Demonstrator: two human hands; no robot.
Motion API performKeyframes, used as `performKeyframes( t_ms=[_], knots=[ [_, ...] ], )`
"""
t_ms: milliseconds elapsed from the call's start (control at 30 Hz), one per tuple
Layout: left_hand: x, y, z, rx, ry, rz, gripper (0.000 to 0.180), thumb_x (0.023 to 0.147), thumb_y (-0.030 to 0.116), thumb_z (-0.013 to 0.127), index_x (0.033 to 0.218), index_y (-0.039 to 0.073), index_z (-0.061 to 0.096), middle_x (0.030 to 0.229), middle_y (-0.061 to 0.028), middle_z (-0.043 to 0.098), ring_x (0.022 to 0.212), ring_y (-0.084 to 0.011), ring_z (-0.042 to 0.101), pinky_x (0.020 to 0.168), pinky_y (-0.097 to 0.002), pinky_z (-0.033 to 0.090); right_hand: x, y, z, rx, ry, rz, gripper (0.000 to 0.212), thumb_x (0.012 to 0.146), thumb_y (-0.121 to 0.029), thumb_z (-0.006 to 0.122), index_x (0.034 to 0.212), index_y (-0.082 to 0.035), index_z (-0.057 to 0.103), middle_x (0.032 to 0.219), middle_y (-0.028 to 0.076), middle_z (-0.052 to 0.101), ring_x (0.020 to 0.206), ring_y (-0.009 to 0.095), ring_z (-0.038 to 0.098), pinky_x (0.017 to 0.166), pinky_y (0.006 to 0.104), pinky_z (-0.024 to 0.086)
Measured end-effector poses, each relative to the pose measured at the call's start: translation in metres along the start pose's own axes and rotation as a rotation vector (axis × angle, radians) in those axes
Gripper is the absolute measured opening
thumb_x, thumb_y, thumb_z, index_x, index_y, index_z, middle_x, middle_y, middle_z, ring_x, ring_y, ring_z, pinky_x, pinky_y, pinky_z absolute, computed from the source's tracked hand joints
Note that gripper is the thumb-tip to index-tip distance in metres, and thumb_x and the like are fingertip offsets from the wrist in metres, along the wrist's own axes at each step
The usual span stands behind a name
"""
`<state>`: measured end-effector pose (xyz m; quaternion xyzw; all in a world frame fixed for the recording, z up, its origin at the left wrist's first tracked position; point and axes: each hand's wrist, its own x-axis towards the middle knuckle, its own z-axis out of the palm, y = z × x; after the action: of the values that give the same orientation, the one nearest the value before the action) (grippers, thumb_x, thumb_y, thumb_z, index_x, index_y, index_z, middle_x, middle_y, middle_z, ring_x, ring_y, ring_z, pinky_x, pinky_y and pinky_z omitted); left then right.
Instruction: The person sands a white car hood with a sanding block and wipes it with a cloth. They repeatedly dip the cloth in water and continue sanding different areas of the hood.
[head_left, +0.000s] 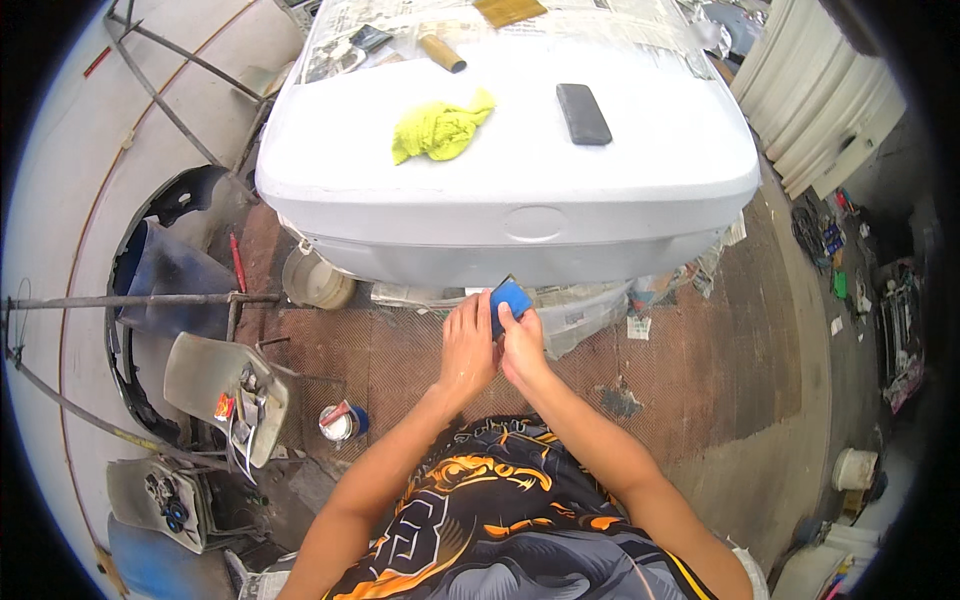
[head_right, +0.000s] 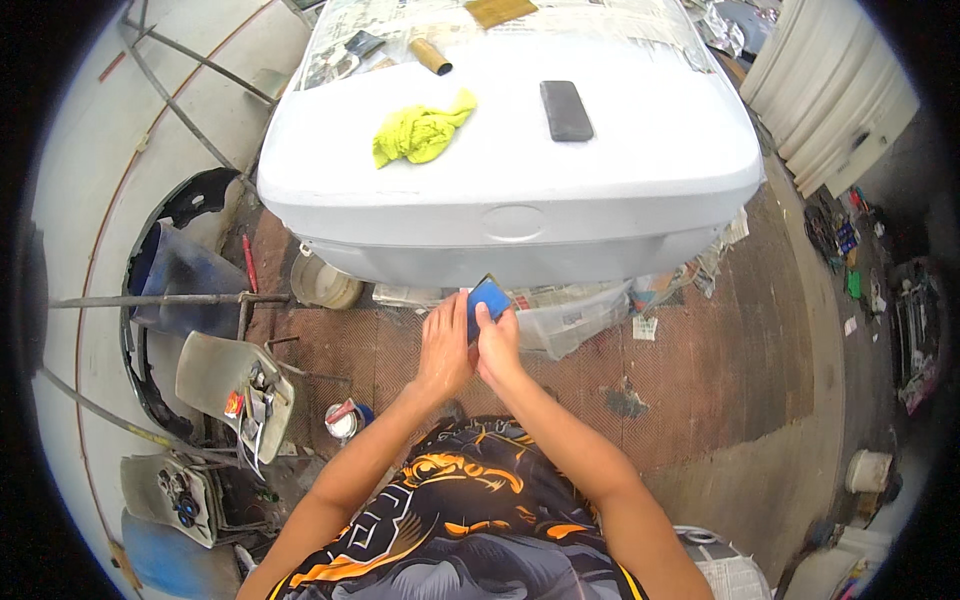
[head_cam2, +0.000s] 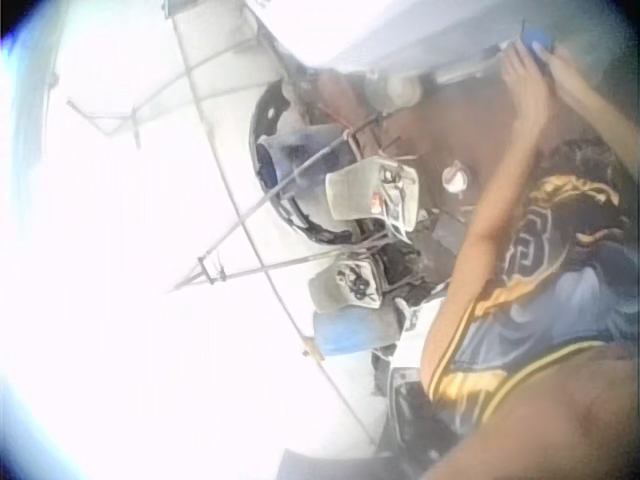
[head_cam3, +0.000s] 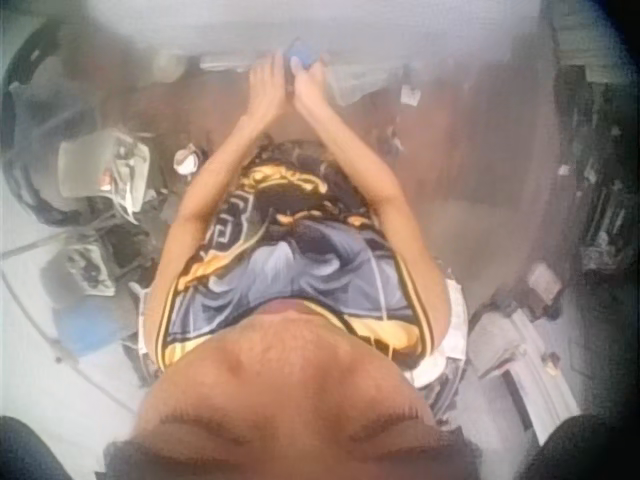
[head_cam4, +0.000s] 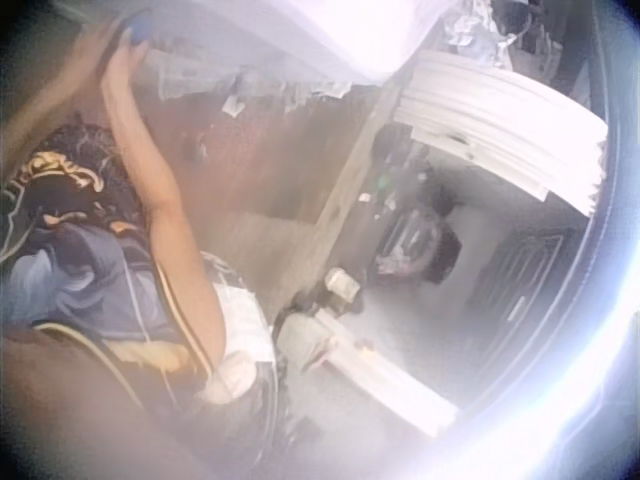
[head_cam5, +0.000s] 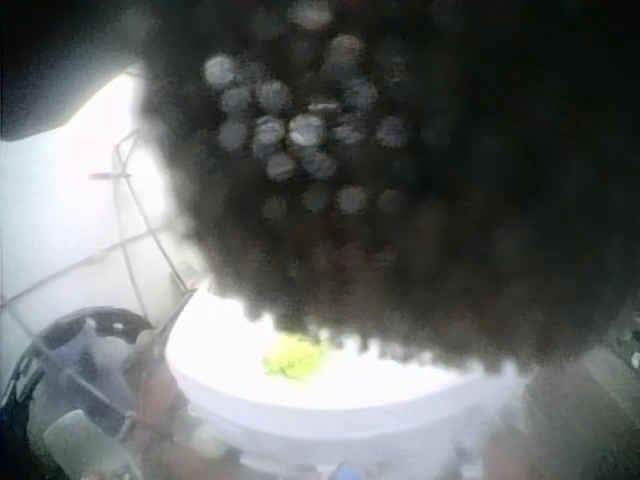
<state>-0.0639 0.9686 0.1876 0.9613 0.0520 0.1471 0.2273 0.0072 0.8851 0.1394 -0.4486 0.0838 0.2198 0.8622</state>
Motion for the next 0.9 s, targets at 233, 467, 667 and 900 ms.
performKeyframes(
  t_ms=[233, 467, 667, 900],
  knots=[
    [0.021, -0.026, -0.019, 0.149, -0.082, 0.231, 0.069, 0.075, -0.006, 0.068, 0.142, 0.004, 0.055, 0.138, -0.0154, 0.059, 0.139, -0.0376, 0.049, 0.124, -0.0563, 0.03, -0.004, -0.044, -0.028, -0.538, 0.069, -0.405, 0.086, 0.082, -0.017, 0.091, 0.153, 0.0, 0.046, 0.134, 0.018, 0.066, 0.125, 0.029, 0.063, 0.114, 0.0422, 0.045],
    [0.039, -0.02, -0.036, 0.223, -0.029, 0.351, 0.077, 0.082, 0.0, 0.069, 0.155, 0.011, 0.047, 0.15, -0.0126, 0.056, 0.157, -0.034, 0.032, 0.131, -0.0551, 0.018, 0.005, -0.093, -0.045, -0.908, -0.479, -0.153, 0.065, 0.089, -0.015, 0.084, 0.145, 0.006, 0.058, 0.13, 0.017, 0.072, 0.118, 0.021, 0.067, 0.104, 0.0358, 0.052],
    [0.0, -0.03, 0.006, -0.833, 0.278, -0.459, 0.079, 0.1, 0.014, 0.07, 0.164, -0.001, 0.027, 0.152, -0.0216, 0.052, 0.148, -0.0324, 0.043, 0.121, -0.0456, 0.036, -0.006, -0.053, -0.044, -0.42, -0.227, -0.047, 0.044, 0.096, -0.01, 0.078, 0.135, 0.004, 0.065, 0.121, 0.008, 0.073, 0.109, 0.014, 0.067, 0.098, 0.0315, 0.053],
    [0.001, -0.04, -0.007, -1.366, 0.174, -0.621, 0.053, 0.106, 0.021, 0.065, 0.151, -0.004, 0.05, 0.13, -0.0145, 0.071, 0.117, -0.0192, 0.067, 0.103, -0.0343, 0.052, -0.023, -0.035, -0.017, -0.604, -0.394, -0.026, 0.042, 0.096, -0.011, 0.079, 0.134, 0.002, 0.065, 0.122, 0.008, 0.072, 0.111, 0.015, 0.066, 0.099, 0.0323, 0.053]
  ],
)
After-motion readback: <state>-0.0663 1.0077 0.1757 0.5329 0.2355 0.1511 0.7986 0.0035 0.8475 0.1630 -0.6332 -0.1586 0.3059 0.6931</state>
